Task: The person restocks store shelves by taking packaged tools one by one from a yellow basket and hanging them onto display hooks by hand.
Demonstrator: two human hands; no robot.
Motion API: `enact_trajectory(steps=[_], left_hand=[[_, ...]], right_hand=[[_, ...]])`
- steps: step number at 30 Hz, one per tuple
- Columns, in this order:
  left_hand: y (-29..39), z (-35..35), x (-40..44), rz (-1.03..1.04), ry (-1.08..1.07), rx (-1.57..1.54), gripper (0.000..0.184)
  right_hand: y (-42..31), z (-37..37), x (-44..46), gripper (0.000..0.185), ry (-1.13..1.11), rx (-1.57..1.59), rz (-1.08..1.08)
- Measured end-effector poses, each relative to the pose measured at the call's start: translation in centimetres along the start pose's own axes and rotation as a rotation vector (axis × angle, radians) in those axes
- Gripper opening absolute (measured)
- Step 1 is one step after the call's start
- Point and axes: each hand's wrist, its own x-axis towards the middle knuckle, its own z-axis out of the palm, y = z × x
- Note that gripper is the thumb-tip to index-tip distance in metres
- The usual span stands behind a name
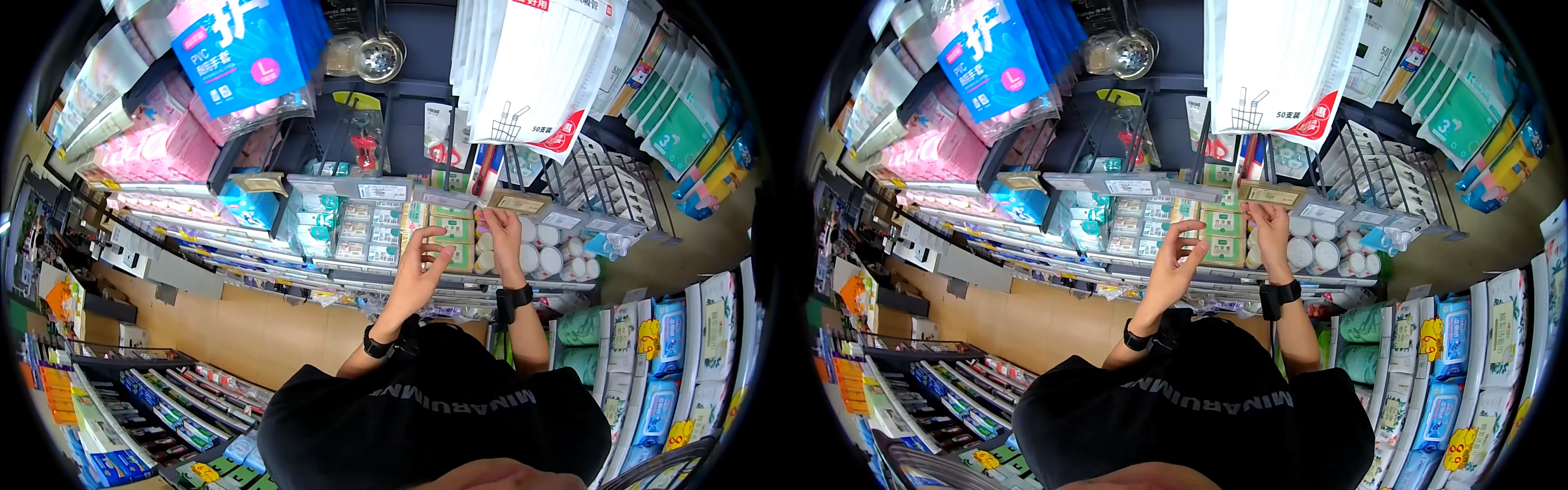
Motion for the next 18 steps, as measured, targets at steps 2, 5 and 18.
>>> enact_trajectory(steps=[2,5,18], left_hand=[[-0.1,-0.1,-0.5,-0.006,0.014,-0.012,0.035],[-0.7,-0.2,-1.4,0.098,0.036,-0.017,0.034],[-1.2,1.3,-10.2,0.049,0.043,-0.029,0.024]], right_hand=[[0.8,-0.5,0.1,0.019,-0.019,0.009,0.004],[0.6,-0.5,-0.6,0.023,-0.037,0.034,0.017],[-3.5,-3.6,-17.5,0.026,-0.275,-0.019,0.190]])
